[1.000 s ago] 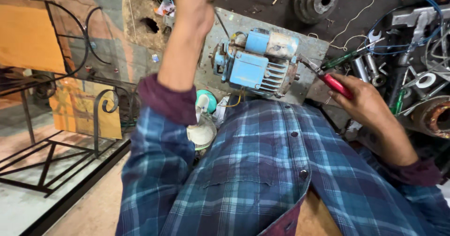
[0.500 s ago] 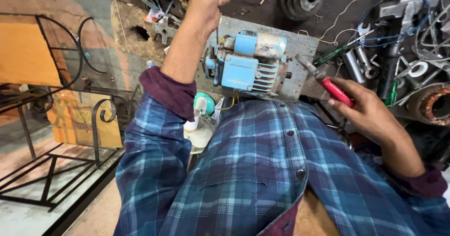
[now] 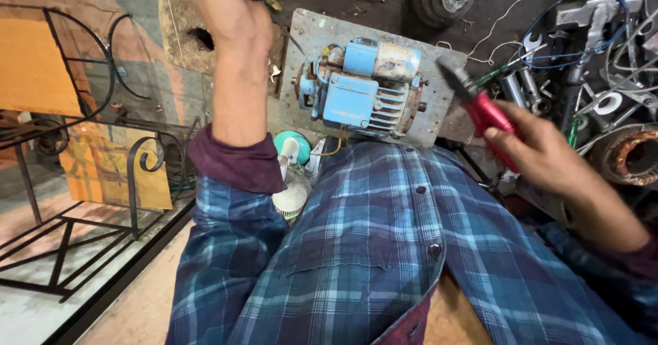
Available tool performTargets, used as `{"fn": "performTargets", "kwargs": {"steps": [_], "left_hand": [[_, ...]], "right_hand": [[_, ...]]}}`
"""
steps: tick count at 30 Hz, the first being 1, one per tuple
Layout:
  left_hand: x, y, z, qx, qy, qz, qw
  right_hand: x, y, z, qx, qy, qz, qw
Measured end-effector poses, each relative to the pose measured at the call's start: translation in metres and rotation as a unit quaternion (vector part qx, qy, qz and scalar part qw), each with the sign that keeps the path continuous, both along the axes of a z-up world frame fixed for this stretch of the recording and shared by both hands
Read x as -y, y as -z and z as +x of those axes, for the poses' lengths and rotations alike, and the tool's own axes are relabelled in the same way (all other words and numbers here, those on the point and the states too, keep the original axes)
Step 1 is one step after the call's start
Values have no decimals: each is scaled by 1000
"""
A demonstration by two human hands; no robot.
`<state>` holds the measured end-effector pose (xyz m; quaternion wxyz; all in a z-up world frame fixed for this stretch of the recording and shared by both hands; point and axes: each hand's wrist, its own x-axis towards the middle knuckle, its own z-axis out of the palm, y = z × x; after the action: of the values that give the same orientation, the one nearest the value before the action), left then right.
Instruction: The person uses pliers and a screwdriver to adjust and tighten components on a small blue electric motor mounted on a metal plate. They repeatedly reposition the motor and manipulate its wiring and fasteners throughout the clip.
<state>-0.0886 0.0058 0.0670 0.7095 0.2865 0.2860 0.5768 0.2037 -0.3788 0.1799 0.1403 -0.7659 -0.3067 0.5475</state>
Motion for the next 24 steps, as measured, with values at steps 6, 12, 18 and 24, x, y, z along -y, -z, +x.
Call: {"fn": "performTargets", "kwargs": {"steps": [6, 12, 18, 24], "left_hand": [[18, -27, -14, -13, -40, -74, 996], [20, -13, -21, -15, -41, -96, 994], [16, -3, -17, -10, -37, -84, 996], [20, -4, -10, -6, -48, -112, 993]], "right_hand": [[2, -17, -28, 111, -1, 118, 987], [11, -11, -32, 190, -65, 167, 965], [18, -5, -35, 193, -119, 188, 956], [25, 2, -33, 166, -26, 195, 966]]}}
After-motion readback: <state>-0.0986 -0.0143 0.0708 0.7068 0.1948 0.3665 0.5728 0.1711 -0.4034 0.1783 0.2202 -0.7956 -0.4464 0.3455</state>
